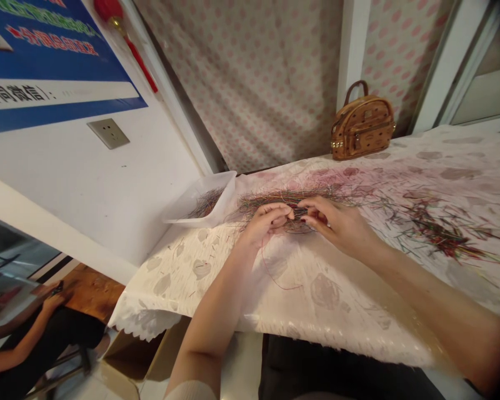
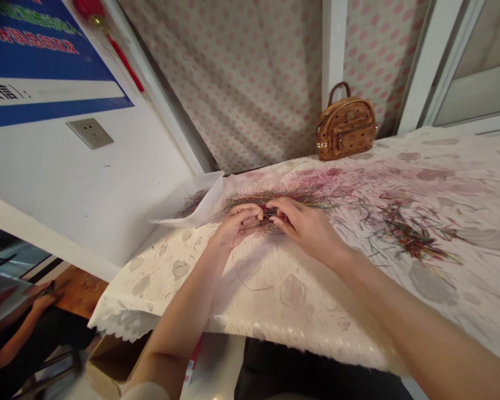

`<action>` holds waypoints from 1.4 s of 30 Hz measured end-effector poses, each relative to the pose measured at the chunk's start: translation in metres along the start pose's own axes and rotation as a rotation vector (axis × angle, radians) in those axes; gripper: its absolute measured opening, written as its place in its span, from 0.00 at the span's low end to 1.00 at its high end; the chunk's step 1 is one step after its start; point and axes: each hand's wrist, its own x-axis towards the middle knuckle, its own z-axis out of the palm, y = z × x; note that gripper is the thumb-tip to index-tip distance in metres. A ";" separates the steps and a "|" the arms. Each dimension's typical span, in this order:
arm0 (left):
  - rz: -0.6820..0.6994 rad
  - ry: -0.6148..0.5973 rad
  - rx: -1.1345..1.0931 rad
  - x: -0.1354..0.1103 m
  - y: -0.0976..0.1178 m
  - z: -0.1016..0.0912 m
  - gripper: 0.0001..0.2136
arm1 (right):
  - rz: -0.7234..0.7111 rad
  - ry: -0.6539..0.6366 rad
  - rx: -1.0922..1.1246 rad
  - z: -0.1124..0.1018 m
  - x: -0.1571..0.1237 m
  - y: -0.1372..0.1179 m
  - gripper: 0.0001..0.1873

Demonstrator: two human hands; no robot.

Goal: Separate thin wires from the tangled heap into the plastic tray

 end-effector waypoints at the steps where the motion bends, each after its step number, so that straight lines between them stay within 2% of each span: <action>1: -0.023 -0.014 -0.007 0.000 0.000 -0.001 0.13 | -0.010 -0.011 -0.006 0.000 0.000 0.000 0.13; 5: -0.088 -0.056 -0.020 0.001 -0.002 -0.002 0.13 | -0.032 -0.051 -0.006 0.000 0.000 -0.001 0.13; 8: -0.081 -0.062 -0.023 0.001 -0.004 -0.001 0.13 | -0.021 -0.067 0.002 0.000 0.000 0.000 0.13; 13: -0.015 -0.039 0.040 -0.001 -0.002 0.002 0.13 | -0.028 -0.060 0.048 0.001 0.000 0.000 0.11; 17: 0.063 0.033 0.139 0.000 -0.004 0.004 0.15 | -0.008 -0.015 0.107 0.003 0.000 -0.001 0.09; 28: 0.295 0.114 0.413 0.000 -0.002 0.012 0.16 | 0.178 -0.001 0.265 0.005 0.001 -0.005 0.05; 37: 0.448 0.158 0.609 0.001 -0.009 0.014 0.12 | 0.371 0.045 0.539 0.005 0.007 -0.015 0.04; 42: 0.519 0.152 0.797 0.000 -0.008 0.016 0.12 | 0.464 0.037 0.677 0.008 0.006 -0.010 0.04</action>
